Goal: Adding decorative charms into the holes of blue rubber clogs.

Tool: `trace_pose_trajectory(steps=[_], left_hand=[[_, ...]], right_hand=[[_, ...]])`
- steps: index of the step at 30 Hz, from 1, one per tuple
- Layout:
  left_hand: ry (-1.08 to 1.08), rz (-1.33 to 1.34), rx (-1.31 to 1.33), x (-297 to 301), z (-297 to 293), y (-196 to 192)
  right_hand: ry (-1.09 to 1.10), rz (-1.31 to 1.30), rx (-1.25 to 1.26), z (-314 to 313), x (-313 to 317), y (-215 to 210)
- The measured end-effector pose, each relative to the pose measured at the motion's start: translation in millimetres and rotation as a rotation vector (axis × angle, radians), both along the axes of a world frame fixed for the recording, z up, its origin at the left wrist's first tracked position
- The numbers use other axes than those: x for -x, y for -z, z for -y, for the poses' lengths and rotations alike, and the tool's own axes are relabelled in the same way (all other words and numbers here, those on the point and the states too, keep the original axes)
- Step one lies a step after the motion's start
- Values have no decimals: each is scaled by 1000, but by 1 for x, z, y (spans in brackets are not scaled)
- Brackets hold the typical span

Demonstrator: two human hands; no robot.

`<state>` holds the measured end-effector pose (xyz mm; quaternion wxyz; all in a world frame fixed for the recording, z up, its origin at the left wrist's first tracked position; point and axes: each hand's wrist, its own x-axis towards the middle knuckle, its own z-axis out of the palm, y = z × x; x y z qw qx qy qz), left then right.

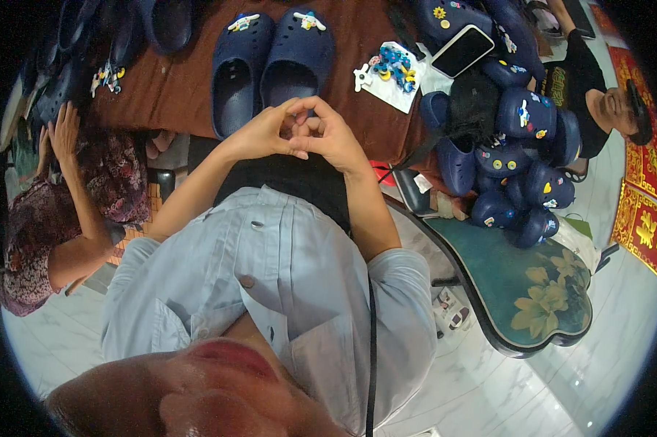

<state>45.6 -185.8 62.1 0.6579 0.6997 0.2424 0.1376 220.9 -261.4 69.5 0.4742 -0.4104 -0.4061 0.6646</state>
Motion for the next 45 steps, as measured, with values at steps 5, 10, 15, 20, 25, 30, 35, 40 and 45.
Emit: trace_pose_trajectory(steps=[5, 10, 15, 20, 25, 30, 35, 40, 45], left_hand=[[-19, 32, -11, 1, -8, 9], [-18, -33, -21, 0, -14, 7], [-49, 81, -58, 2, -13, 11], [3, 19, -128, 4, -17, -5], [-64, 63, -371, 4, -22, -25], [-154, 48, -491, 5, -23, -38], [-298, 3, -741, 23, -24, -34], [-481, -62, -1090, 26, -44, -32], [-578, -192, -1335, 13, -63, -12]], right_hand=[[6, -1, 7, -8, 0, 4], [-17, -29, 2, -17, -1, 5], [37, -93, 25, -15, 3, 5], [59, 144, -54, -21, -33, -22], [447, 474, -401, -56, -59, -97], [272, 696, -503, -115, -52, -90], [284, 610, -323, -111, -49, -21], [415, 961, -374, -111, -49, 9], [349, 1226, -435, -122, -31, -2]])
